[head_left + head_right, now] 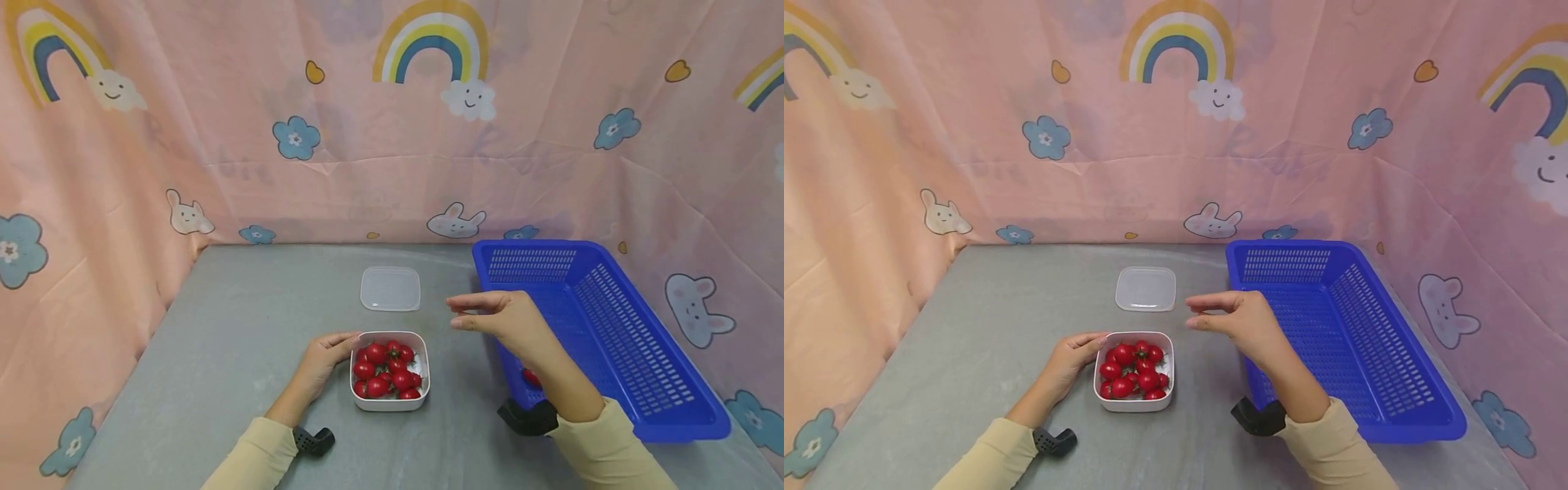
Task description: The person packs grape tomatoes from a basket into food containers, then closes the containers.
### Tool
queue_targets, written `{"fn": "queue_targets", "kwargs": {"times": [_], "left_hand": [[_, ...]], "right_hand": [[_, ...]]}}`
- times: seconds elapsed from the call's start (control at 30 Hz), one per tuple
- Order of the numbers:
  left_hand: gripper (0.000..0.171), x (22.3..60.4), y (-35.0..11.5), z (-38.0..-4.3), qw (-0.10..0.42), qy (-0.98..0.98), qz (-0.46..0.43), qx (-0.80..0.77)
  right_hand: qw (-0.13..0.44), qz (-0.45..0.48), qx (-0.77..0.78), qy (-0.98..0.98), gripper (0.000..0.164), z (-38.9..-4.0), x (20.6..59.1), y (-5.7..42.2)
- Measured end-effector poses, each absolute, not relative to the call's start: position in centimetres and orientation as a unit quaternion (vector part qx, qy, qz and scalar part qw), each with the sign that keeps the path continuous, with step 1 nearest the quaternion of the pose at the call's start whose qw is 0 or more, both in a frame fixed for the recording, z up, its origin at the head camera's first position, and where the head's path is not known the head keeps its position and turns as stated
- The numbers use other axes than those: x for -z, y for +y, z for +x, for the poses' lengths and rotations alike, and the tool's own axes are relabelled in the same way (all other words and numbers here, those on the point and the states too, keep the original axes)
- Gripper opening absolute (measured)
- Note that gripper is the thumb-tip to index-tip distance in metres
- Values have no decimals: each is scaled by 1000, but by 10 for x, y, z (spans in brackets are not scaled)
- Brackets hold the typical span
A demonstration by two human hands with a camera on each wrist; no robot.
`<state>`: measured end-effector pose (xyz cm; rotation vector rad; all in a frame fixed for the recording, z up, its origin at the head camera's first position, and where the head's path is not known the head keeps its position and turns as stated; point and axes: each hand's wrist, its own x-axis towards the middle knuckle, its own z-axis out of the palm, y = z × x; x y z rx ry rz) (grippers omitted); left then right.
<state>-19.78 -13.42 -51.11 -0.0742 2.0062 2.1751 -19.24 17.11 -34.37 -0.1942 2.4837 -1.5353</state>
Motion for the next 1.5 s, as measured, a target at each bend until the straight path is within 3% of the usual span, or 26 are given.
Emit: {"fn": "queue_targets", "kwargs": {"times": [0.7,1.5], "left_hand": [[36,509,-135,-197,95,679,-12,-728],[35,513,-134,-198,87,670,-22,-737]], "right_hand": [[147,-59,474,866,48,-214,358,264],[303,-137,454,827,42,-251,405,312]]}}
